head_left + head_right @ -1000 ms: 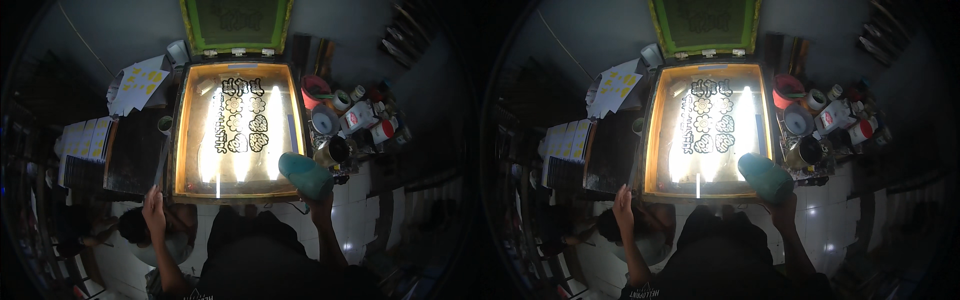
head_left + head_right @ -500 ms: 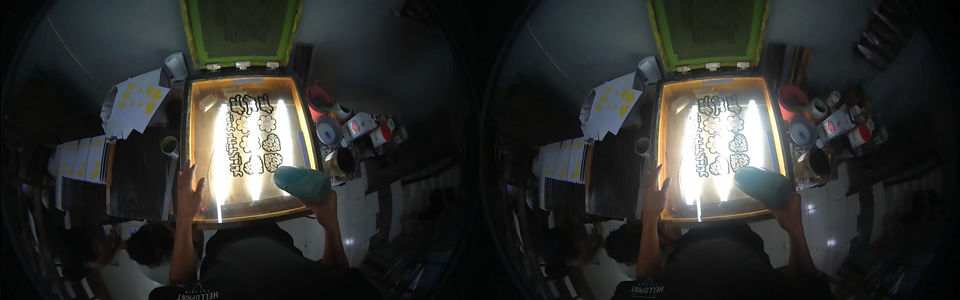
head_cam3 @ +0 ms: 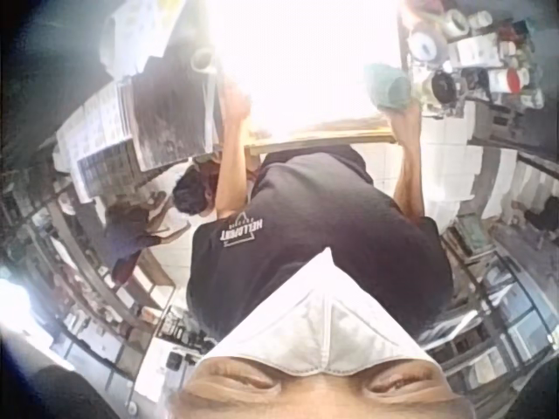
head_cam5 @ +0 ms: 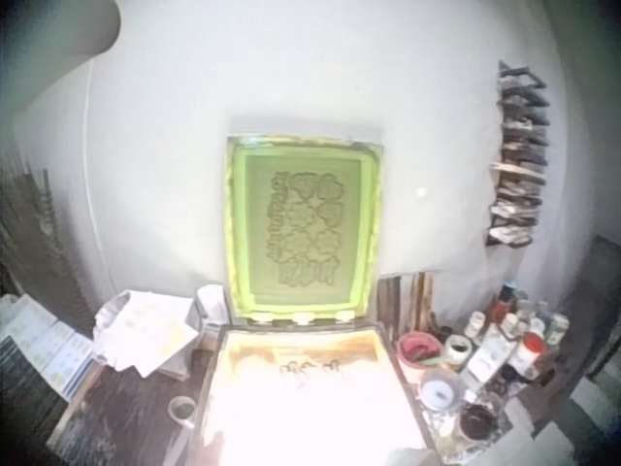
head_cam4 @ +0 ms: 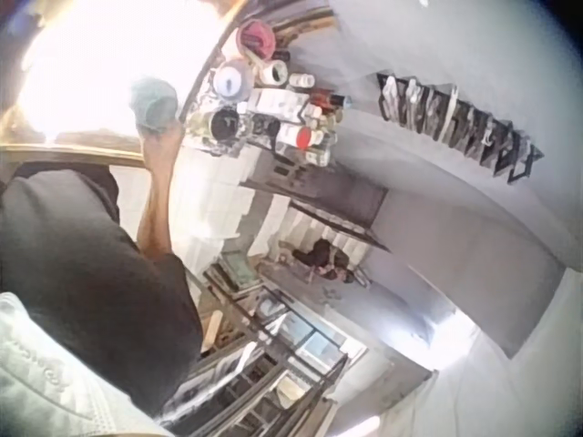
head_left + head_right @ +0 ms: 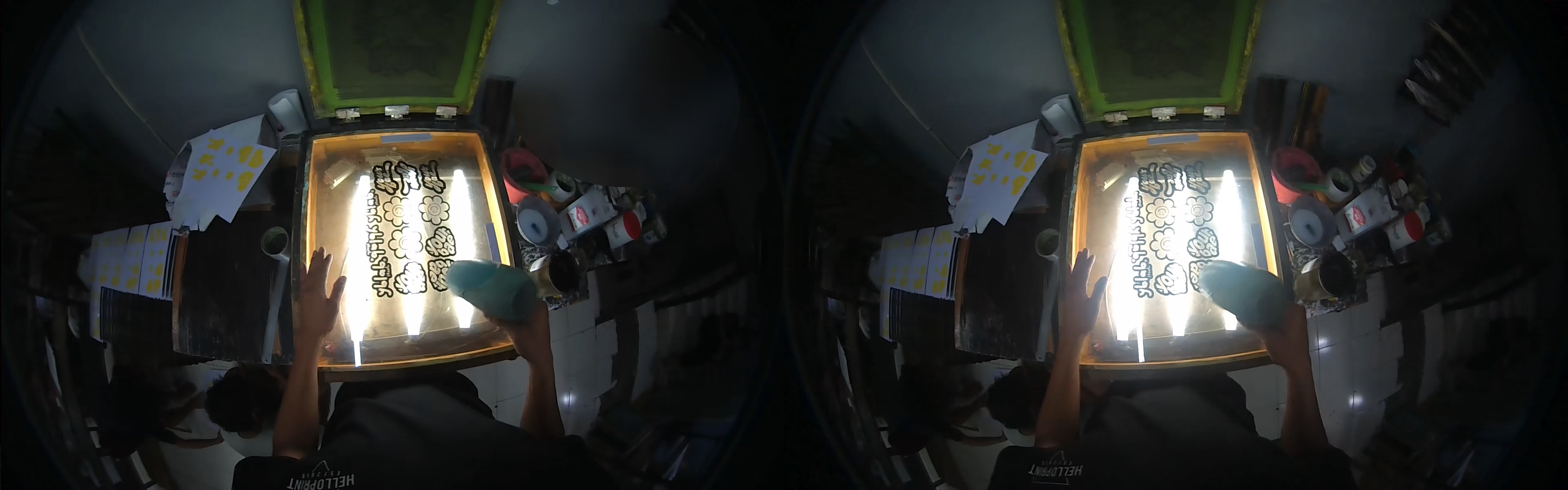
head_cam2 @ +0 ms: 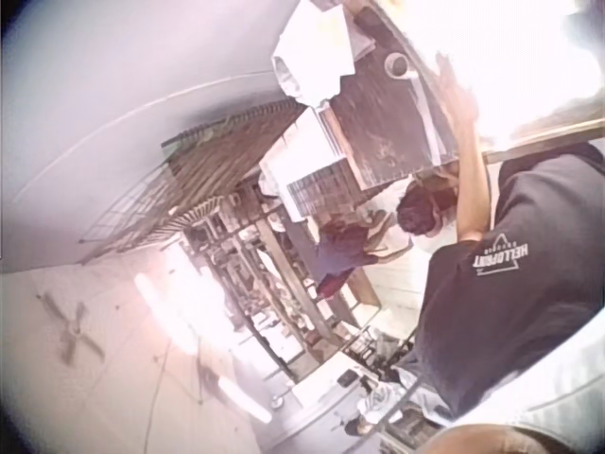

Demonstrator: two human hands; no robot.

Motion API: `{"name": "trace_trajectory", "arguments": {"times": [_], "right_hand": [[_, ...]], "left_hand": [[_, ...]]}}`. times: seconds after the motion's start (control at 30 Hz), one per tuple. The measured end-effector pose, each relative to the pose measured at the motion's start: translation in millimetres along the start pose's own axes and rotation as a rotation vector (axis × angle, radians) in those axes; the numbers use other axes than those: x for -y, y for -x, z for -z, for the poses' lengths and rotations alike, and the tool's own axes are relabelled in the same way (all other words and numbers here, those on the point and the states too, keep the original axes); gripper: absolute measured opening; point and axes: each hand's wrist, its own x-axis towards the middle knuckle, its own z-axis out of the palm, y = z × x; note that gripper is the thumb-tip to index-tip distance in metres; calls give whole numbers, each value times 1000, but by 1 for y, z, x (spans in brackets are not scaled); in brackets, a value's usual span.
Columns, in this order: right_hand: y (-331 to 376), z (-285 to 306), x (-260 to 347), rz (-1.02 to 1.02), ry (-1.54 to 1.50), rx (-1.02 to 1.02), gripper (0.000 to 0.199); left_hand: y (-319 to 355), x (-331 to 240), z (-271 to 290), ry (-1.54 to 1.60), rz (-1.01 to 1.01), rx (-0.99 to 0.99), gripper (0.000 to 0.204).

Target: The person pours black ink onto a screen printing frame, spreads it across the design using a squeegee, and then uses a heat gun to dry the printed sheet.

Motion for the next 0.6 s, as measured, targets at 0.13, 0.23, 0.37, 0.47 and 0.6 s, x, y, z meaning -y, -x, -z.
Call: {"name": "trace_trajectory", "arguments": {"times": [0.13, 0.23, 0.37, 0.47, 0.6], "right_hand": [[-8, 1, -7, 110, 158, -48, 26], [-15, 11, -12, 74, 210, 40, 25], [-24, 18, -11, 38, 241, 71, 23], [-26, 17, -8, 33, 214, 62, 21], [-29, 18, -17, 38, 205, 105, 19]], "left_hand": [[-2, -8, 2, -40, -13, 15, 53], [3, -10, 0, -43, 5, 2, 52], [-1, -15, 1, -74, 22, 12, 52], [0, -12, -1, -85, 11, 9, 51], [0, -14, -1, -90, 24, 15, 50]]}}
